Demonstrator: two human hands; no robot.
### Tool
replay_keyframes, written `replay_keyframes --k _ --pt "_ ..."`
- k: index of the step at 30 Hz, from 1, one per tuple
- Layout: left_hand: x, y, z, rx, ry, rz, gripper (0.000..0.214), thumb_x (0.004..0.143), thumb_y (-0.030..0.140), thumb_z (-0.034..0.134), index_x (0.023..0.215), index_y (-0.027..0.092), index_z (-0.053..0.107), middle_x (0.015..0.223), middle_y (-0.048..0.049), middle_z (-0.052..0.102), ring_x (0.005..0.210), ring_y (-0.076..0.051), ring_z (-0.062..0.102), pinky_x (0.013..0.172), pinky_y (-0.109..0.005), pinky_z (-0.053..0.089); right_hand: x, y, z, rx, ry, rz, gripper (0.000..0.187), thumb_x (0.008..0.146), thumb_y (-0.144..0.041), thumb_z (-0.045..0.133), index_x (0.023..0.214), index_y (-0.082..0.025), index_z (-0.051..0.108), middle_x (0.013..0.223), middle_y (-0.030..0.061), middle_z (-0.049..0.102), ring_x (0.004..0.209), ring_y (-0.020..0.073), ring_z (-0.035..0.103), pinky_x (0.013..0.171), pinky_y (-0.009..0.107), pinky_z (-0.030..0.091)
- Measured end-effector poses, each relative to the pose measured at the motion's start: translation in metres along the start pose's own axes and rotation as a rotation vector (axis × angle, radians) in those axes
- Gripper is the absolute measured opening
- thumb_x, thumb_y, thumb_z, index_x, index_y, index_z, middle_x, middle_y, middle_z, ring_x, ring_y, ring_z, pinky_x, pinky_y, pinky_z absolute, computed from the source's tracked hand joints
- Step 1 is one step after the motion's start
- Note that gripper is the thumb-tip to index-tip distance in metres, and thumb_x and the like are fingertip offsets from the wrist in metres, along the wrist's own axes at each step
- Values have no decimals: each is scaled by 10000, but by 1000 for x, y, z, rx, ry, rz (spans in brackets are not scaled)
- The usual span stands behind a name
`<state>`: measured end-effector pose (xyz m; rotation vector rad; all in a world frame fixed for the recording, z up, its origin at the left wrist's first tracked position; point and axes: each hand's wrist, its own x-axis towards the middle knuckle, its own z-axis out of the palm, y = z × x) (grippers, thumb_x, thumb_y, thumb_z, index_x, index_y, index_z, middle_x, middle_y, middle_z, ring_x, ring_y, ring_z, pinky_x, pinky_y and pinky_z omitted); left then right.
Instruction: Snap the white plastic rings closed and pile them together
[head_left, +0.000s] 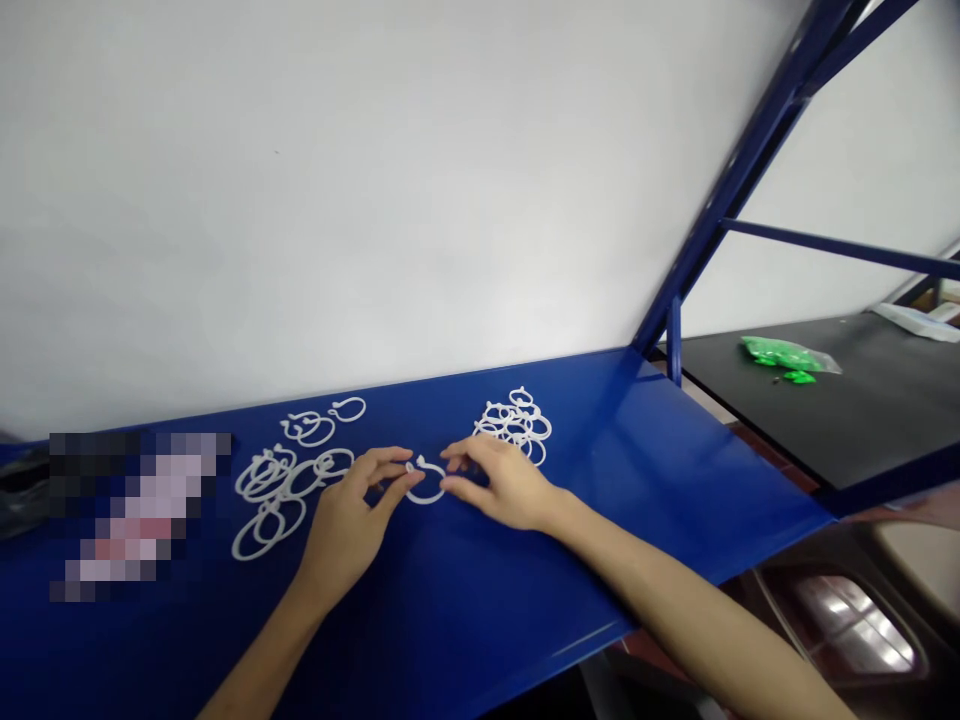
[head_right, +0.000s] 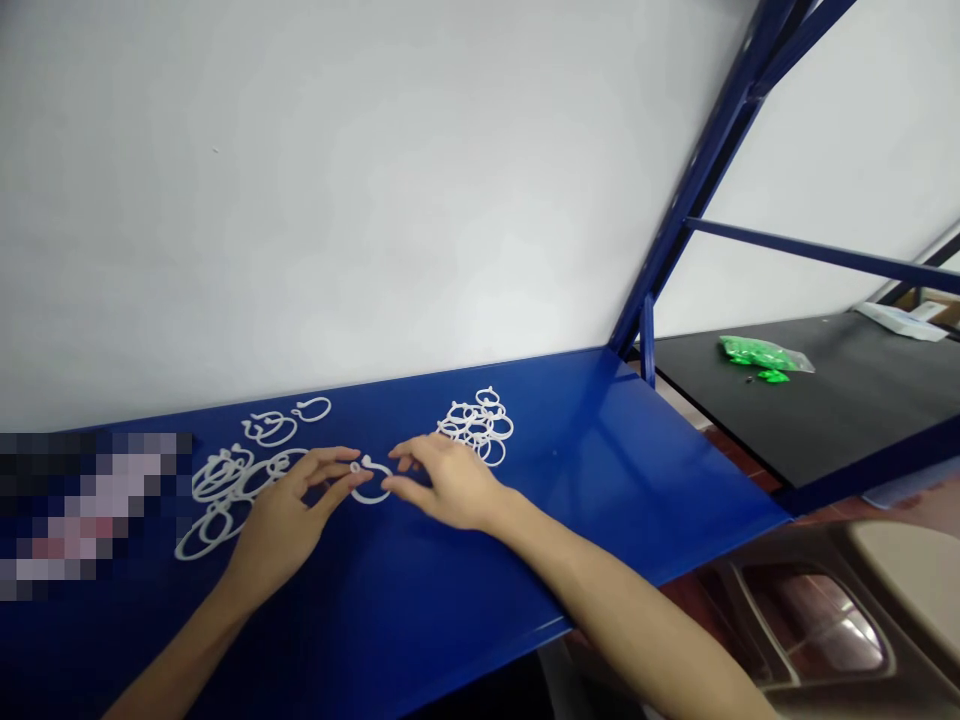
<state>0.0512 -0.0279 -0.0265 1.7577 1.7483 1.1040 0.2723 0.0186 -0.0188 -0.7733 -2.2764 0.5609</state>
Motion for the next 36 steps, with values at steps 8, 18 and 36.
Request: replay_keyframes --k 8,18,36 --pt "-8 4 8 -234 18 -151 361 735 593 727 881 263 748 929 -20 791 927 -242 740 869 -354 563 -6 -9 18 26 67 -97 237 1046 -253 454 1191 -165 621 995 85 708 873 170 656 800 298 532" --pt "-15 1 20 -188 166 23 218 824 489 687 858 297 783 870 15 760 832 -171 723 747 -268 560 -11 -10 24 -297 -13 -172 384 1067 -220 317 1305 -50 566 855 97 637 749 179 556 687 282 491" --pt "-12 -1 21 56 157 305 247 916 450 605 919 254 755 840 -8 722 743 -158 683 747 -282 552 -5 -8 18 -455 -91 -249 332 1047 -170 360 1238 -69 611 877 98 623 745 191 524 653 311 460"
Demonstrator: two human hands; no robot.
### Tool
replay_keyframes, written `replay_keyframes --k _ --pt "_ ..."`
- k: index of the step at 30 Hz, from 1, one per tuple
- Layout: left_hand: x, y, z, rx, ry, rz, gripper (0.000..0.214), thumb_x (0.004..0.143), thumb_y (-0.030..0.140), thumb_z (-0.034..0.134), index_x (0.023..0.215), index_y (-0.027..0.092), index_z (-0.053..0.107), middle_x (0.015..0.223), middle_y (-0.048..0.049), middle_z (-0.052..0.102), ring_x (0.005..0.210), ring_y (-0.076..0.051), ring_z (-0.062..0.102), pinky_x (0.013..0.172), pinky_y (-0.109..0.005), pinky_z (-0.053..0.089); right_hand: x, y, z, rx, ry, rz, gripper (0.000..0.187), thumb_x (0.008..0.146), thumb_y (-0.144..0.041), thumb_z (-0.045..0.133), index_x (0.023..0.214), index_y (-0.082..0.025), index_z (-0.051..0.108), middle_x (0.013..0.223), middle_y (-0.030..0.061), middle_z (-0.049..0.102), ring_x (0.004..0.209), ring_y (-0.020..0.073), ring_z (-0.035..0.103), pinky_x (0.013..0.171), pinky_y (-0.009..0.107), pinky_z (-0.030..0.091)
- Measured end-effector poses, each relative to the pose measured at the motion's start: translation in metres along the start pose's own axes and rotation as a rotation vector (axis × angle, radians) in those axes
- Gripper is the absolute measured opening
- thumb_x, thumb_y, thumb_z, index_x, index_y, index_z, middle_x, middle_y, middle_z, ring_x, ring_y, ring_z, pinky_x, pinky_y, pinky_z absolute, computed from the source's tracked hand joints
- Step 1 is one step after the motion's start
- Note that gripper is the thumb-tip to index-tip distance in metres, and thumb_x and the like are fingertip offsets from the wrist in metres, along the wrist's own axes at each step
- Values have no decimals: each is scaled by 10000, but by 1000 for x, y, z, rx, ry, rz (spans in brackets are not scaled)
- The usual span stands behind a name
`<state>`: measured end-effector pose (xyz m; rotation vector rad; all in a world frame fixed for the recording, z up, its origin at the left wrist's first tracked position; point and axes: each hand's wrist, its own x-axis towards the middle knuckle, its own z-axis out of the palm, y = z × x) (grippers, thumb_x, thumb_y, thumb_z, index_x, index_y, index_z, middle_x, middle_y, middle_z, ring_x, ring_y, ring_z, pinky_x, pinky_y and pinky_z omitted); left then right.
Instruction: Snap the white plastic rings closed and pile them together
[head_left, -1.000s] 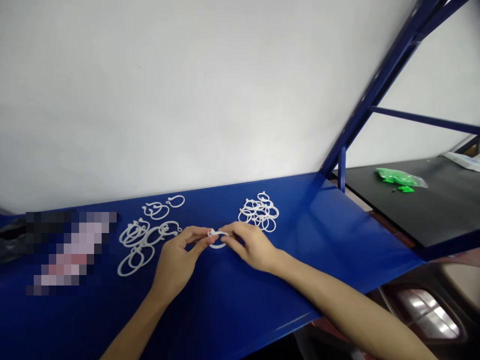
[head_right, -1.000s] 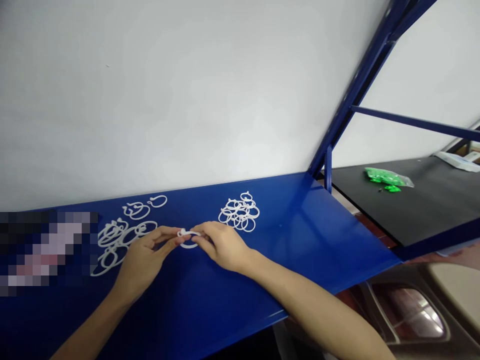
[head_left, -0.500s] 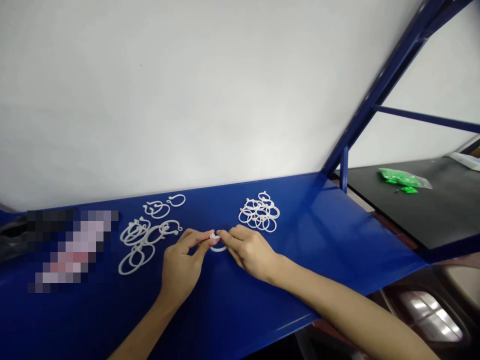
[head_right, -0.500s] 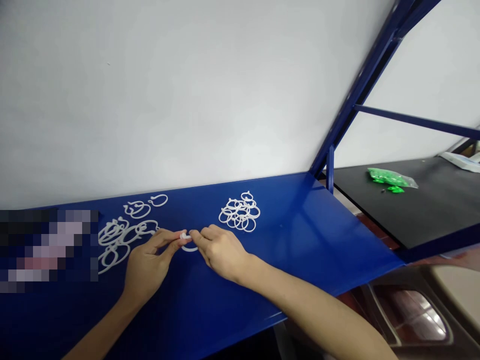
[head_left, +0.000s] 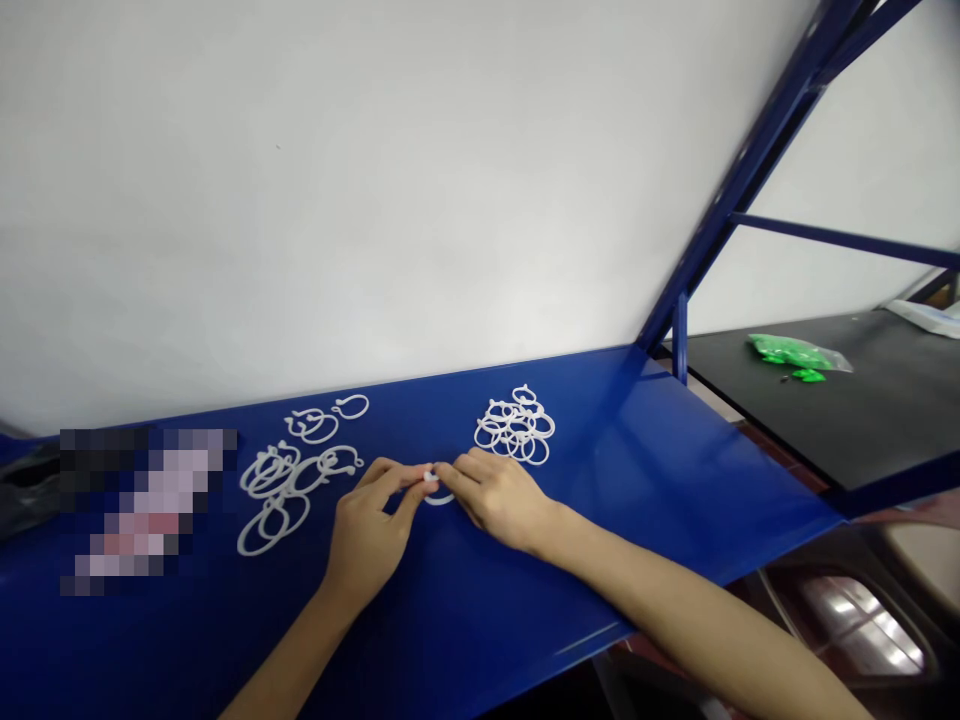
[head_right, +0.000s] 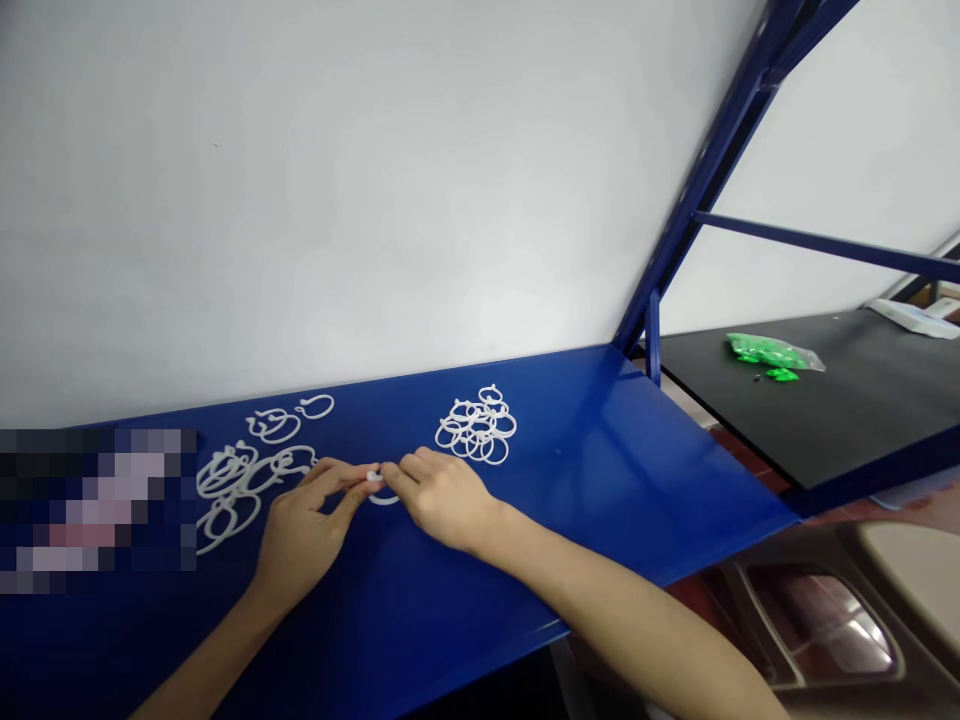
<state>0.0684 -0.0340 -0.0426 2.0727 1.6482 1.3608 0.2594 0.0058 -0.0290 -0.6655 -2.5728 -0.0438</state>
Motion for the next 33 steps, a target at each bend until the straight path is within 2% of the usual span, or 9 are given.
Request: replay_keyframes --k 3,5,7,9,13,18,24,29,33 --pt "8 -5 -6 159 -47 48 347 938 473 551 1139 239 709 977 -57 754 914 -229 665 883 -377 526 3 15 -6 49 118 190 312 1040 -213 399 1203 -152 658 993 112 619 791 181 559 681 297 480" --pt "13 -14 -15 376 -46 62 392 953 443 504 1230 219 669 1078 -95 745 1035 -289 616 962 -459 468 2 34 -12 35 222 377 303 1018 -209 431 1183 -153 679 993 115 611 807 186 573 702 301 489" --pt "16 -25 -25 626 -56 23 403 949 410 464 1222 197 672 1139 -139 714 1087 -344 571 947 -508 435 -2 56 -18 11 303 557 294 991 -217 477 1195 -165 681 971 101 624 813 194 586 747 322 495" --pt "16 -36 -34 803 -93 -28 418 935 401 441 1187 175 688 1153 -175 685 1088 -372 546 898 -514 427 -8 77 -22 15 315 696 268 953 -205 520 1157 -171 690 917 74 654 791 190 594 786 331 487" --pt "14 -48 -42 888 -173 -51 406 932 371 408 1117 169 708 1081 -182 696 1047 -386 534 847 -512 406 -15 101 -22 -17 274 845 122 904 -209 577 935 -179 691 872 55 692 833 204 594 817 331 449" --pt "12 -51 -36 797 -233 -19 380 944 307 396 1162 189 685 1084 -149 728 1023 -365 553 851 -499 374 -14 104 -17 -50 229 869 152 938 -253 567 906 -170 691 889 77 701 875 219 581 835 340 425" --pt "14 -48 -31 617 -181 -14 309 939 334 475 1151 223 671 1056 -98 757 1050 -334 577 893 -488 355 -12 95 -24 -92 274 818 171 949 -273 571 919 -170 704 887 88 694 876 261 544 823 378 440" --pt "17 -30 -28 254 -106 -20 290 901 414 562 1103 254 695 966 -58 757 984 -273 631 929 -444 423 -6 71 -30 -110 352 624 167 967 -256 562 967 -167 703 910 104 682 894 273 536 846 419 468" --pt "18 -12 -29 -49 -135 -239 330 889 507 572 1080 275 710 1032 -42 747 857 -212 672 795 -350 518 -1 41 -26 80 310 373 183 995 -277 540 1076 -189 678 987 100 686 953 256 575 894 437 490"
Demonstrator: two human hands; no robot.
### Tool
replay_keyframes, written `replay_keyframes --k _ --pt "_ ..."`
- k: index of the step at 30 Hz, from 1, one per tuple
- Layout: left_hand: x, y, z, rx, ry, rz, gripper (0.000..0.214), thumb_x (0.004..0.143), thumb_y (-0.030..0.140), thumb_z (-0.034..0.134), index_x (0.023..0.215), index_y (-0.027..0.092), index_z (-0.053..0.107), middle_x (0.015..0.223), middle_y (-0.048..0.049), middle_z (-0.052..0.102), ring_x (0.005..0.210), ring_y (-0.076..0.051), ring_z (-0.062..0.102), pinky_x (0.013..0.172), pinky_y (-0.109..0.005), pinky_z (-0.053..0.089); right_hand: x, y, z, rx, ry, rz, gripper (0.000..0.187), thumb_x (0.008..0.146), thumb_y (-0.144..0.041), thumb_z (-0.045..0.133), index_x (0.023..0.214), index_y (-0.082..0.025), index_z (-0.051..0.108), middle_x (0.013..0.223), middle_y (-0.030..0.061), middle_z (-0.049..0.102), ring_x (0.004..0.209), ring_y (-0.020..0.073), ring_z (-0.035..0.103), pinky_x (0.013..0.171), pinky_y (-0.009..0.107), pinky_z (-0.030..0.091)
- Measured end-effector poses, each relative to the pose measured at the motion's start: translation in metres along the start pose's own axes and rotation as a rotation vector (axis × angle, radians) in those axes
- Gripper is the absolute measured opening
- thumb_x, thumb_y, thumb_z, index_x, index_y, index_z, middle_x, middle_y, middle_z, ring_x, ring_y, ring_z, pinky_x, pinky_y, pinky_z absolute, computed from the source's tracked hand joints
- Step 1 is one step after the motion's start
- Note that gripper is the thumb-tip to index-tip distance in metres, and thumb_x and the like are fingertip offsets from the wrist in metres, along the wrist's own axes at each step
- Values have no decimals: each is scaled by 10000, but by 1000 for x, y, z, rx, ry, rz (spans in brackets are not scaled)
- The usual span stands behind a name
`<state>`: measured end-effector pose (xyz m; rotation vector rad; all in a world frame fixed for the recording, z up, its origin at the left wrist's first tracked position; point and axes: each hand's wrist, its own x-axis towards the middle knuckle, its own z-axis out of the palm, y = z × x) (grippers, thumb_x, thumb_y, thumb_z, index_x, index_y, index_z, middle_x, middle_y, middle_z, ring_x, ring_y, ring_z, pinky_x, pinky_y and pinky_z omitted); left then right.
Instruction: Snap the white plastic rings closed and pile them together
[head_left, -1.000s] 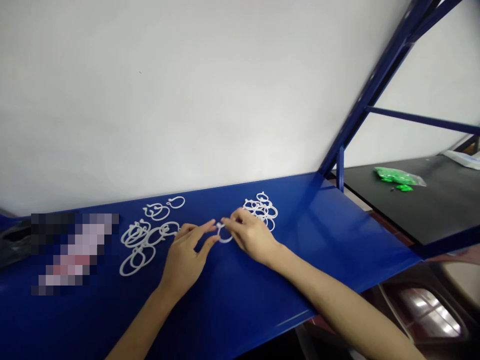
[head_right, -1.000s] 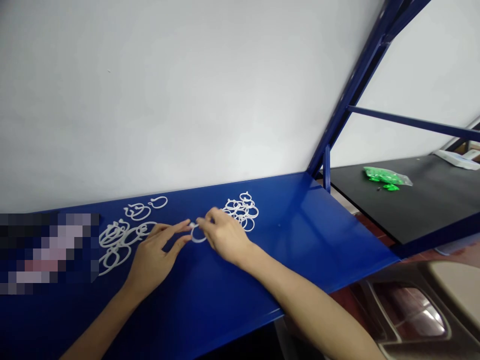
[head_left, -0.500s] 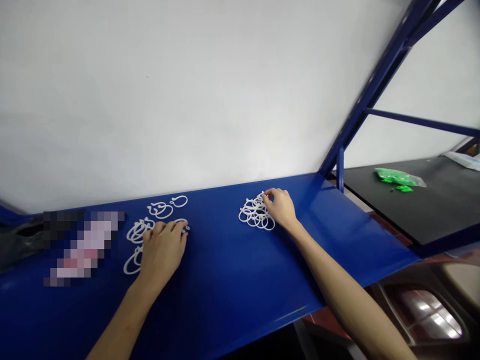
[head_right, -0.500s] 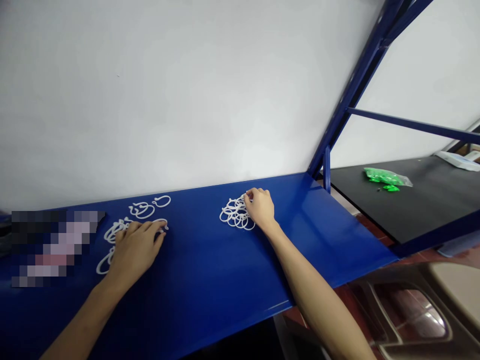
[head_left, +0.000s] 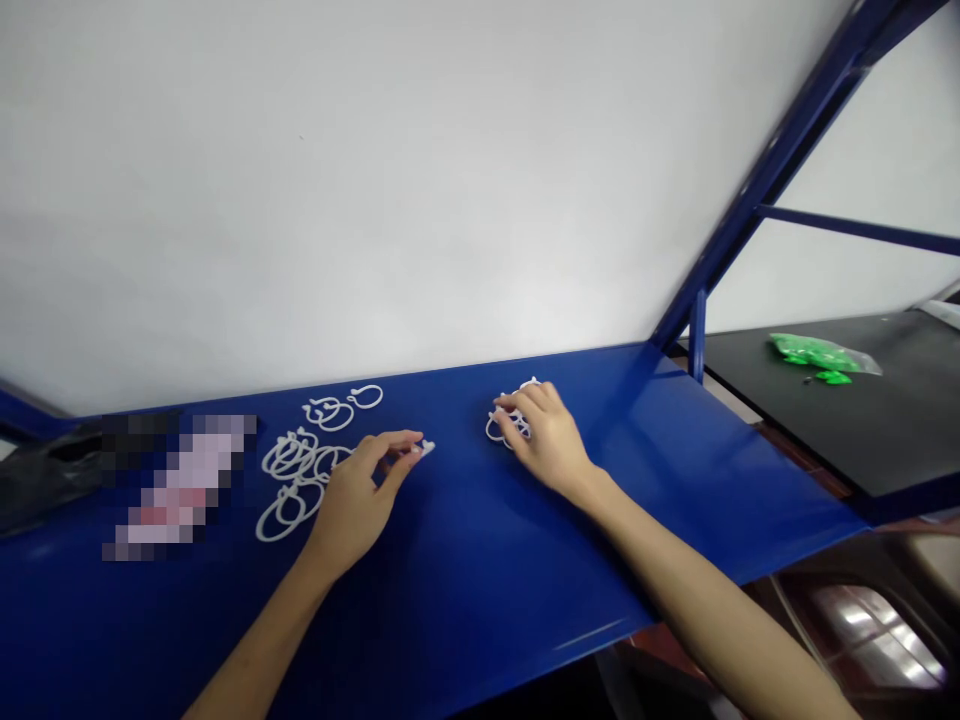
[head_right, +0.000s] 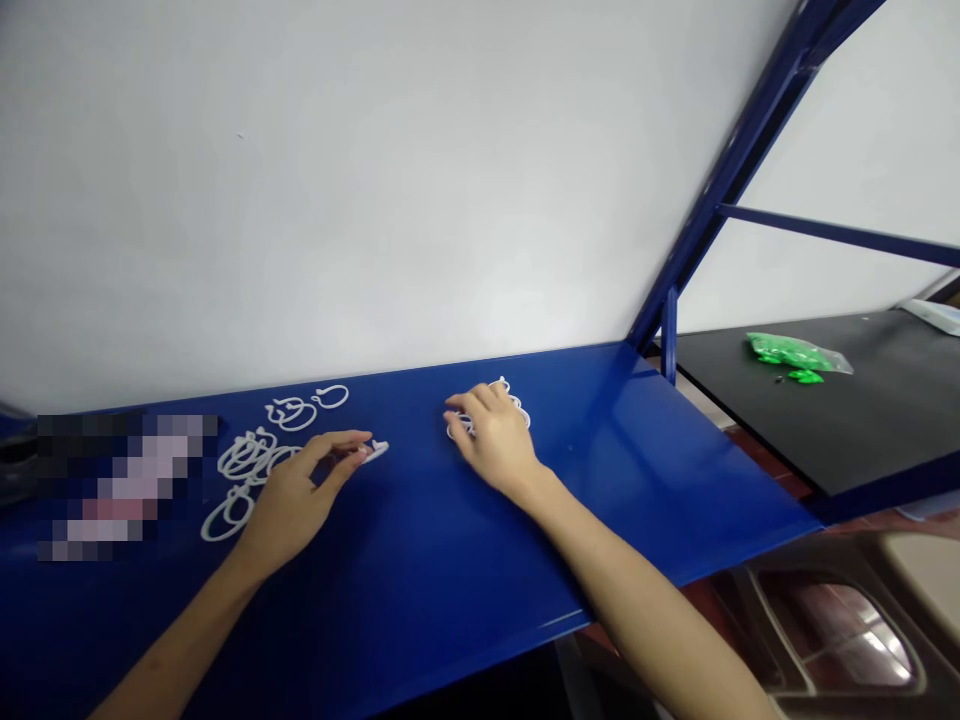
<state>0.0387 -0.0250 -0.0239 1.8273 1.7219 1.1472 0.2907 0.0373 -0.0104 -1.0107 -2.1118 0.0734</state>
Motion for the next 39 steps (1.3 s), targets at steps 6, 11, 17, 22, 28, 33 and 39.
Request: replay_keyframes --k 6,11,17,22,28,33,39 --pt "-3 2 1 -395 -136 -200 399 843 556 642 1067 231 697 882 -32 743 775 -176 679 823 -337 545 -17 -34 20 345 -289 -56 308 970 -322 606 1244 -186 573 1099 92 694 970 202 661 854 364 553" --pt "-6 1 11 -588 -113 -289 395 778 509 742 1011 192 706 812 -33 708 762 -166 662 803 -330 539 -22 -38 28 436 -251 -23 237 1027 -256 486 1237 -191 574 1046 76 709 914 170 683 832 319 558" --pt "-10 5 27 -676 3 -343 333 690 463 824 819 180 705 756 -5 670 678 -123 582 698 -282 500 -24 -38 28 384 -212 -140 293 1043 -228 440 1277 -183 611 925 75 693 813 170 651 756 305 550" --pt "-15 2 36 -709 20 -296 283 732 440 795 786 196 663 784 13 641 658 -101 544 642 -251 468 -28 -40 28 338 -216 -204 321 1049 -213 413 1312 -184 595 916 83 670 805 174 616 732 303 541" --pt "-17 1 37 -684 -87 -186 267 834 444 700 800 206 585 822 20 588 640 -95 537 614 -249 465 -26 -38 23 351 -274 -241 302 1048 -189 401 1251 -144 621 894 83 664 795 175 590 730 303 534" --pt "-7 6 29 -252 -96 -55 257 903 474 587 961 229 641 886 -13 682 725 -154 619 699 -300 509 -14 -24 23 264 -233 -159 295 1041 -215 419 1207 -176 660 1027 99 648 905 181 624 815 318 546" --pt "5 -18 2 667 94 157 351 946 377 455 1129 162 665 1108 -141 675 1081 -330 559 940 -468 442 6 30 1 -86 -15 323 255 968 -228 519 1118 -194 722 1018 83 659 829 182 645 791 313 519"
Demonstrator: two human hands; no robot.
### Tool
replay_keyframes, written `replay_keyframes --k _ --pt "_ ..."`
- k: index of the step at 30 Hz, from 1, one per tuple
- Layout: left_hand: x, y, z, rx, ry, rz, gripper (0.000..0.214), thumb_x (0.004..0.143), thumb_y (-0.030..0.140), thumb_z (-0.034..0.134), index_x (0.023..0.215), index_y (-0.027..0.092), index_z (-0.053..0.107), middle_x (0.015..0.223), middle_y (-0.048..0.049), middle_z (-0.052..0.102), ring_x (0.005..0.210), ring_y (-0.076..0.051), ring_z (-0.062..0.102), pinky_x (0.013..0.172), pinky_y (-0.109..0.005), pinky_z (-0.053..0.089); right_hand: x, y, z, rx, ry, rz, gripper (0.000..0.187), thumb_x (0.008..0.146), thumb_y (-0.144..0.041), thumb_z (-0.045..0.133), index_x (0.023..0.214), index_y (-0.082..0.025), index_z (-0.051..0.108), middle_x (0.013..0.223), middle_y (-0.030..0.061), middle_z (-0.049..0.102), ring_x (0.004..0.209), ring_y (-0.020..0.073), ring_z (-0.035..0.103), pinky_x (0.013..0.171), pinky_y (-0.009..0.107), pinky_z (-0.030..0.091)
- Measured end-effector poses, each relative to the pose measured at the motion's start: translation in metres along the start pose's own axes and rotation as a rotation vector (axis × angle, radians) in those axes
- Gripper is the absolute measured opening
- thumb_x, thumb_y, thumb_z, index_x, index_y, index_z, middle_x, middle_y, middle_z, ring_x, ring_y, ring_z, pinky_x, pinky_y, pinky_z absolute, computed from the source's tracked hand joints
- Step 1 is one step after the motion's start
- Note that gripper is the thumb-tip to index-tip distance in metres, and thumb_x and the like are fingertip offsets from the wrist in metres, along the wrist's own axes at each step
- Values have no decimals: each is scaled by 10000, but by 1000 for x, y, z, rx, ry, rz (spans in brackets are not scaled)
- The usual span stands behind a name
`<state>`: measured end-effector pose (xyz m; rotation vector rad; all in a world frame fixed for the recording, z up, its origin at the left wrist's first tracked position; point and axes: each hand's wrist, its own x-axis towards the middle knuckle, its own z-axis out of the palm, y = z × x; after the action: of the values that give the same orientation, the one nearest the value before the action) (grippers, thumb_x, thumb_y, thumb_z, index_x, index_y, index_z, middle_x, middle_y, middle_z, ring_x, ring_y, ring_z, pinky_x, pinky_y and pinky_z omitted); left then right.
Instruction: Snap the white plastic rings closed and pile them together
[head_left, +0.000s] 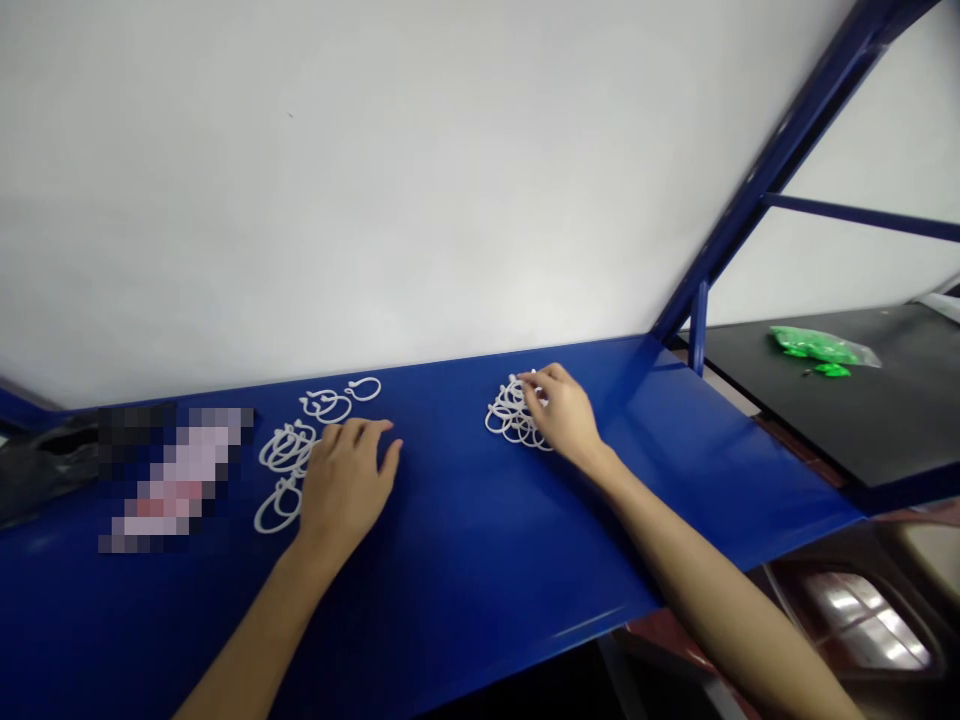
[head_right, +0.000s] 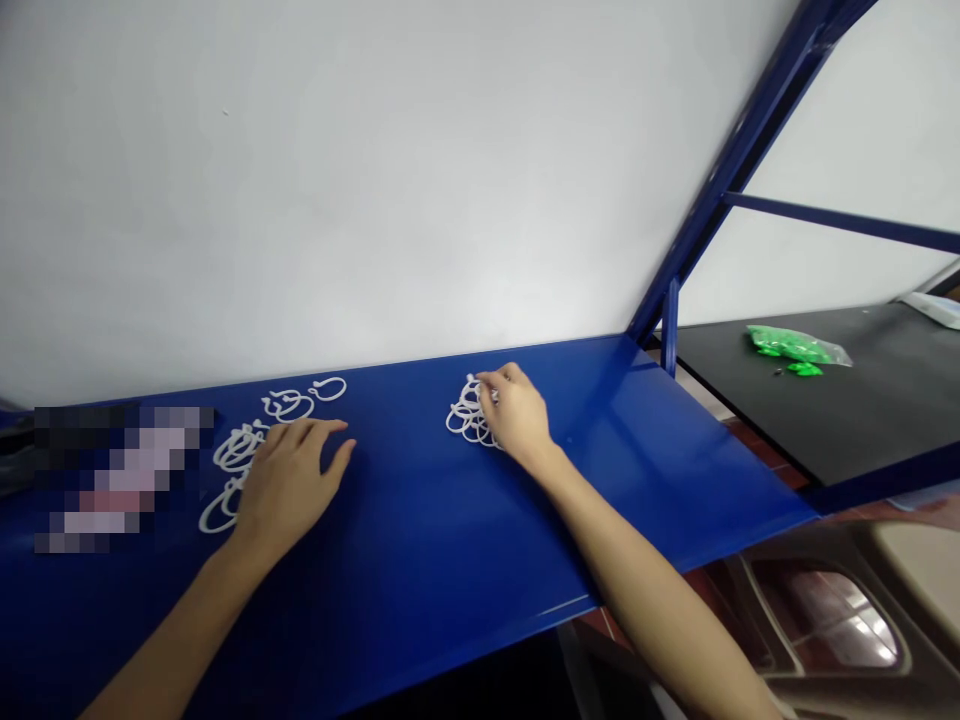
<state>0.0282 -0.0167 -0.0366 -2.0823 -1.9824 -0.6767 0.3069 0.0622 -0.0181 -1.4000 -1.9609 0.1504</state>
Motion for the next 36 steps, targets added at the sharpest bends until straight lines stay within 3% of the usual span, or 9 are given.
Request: replay_keyframes --k 2,5,9,16,18,21,26,29,36 --pt "0 -13 -2 215 -68 -46 409 938 396 455 1164 127 664 1124 -176 661 1088 -367 540 911 -487 435 11 16 -8 -52 6 183 257 919 -200 551 1126 -188 703 967 58 686 819 178 651 799 304 501" --pt "-1 -23 -6 315 -155 -71 424 940 425 447 1149 133 672 1100 -171 682 1082 -381 538 887 -491 426 19 30 -13 -122 -55 402 231 877 -224 576 1074 -194 692 931 40 714 848 201 664 759 299 485" --pt "-1 -26 -7 268 -227 -50 367 950 364 416 1122 167 674 1062 -135 718 1048 -364 565 879 -487 410 18 33 -9 -216 -129 482 205 905 -305 558 981 -196 715 981 82 717 908 238 660 754 316 475" --pt "2 -16 -7 -54 -128 -52 319 914 337 460 1102 194 674 973 -89 724 1034 -322 588 933 -480 409 15 24 -10 -270 46 322 329 987 -352 462 966 -158 727 1016 142 673 1033 303 571 861 400 476" --pt "3 -10 -12 -268 -106 -90 315 908 369 484 1098 213 680 995 -70 715 999 -276 606 932 -433 434 13 18 -10 -225 122 207 307 987 -322 470 983 -148 723 1022 141 667 1025 302 550 892 423 472" --pt "3 1 -21 -611 -206 -241 323 900 468 539 1105 265 686 1055 -31 705 859 -201 620 823 -350 481 4 1 -7 -82 161 -41 259 991 -290 484 1028 -157 703 1020 123 663 991 279 545 921 443 472" --pt "0 15 -21 -1184 -348 -413 351 855 480 638 1086 224 701 958 -32 703 723 -151 598 754 -319 493 -25 -38 3 248 -155 -351 244 1001 -327 535 1183 -190 623 1091 99 669 1026 234 605 924 412 509" --pt "-2 23 -18 -1418 -405 -461 349 815 460 702 1039 193 720 932 -42 700 713 -147 609 724 -310 501 -40 -54 9 390 -368 -399 280 992 -315 561 1245 -193 572 1103 83 679 945 193 645 844 349 539" --pt "-3 35 -11 -1555 -307 -540 425 786 438 768 1151 235 689 876 -7 685 698 -109 596 704 -258 501 -49 -57 19 513 -326 -309 316 1005 -267 515 1313 -194 518 895 25 664 739 144 633 706 287 531"
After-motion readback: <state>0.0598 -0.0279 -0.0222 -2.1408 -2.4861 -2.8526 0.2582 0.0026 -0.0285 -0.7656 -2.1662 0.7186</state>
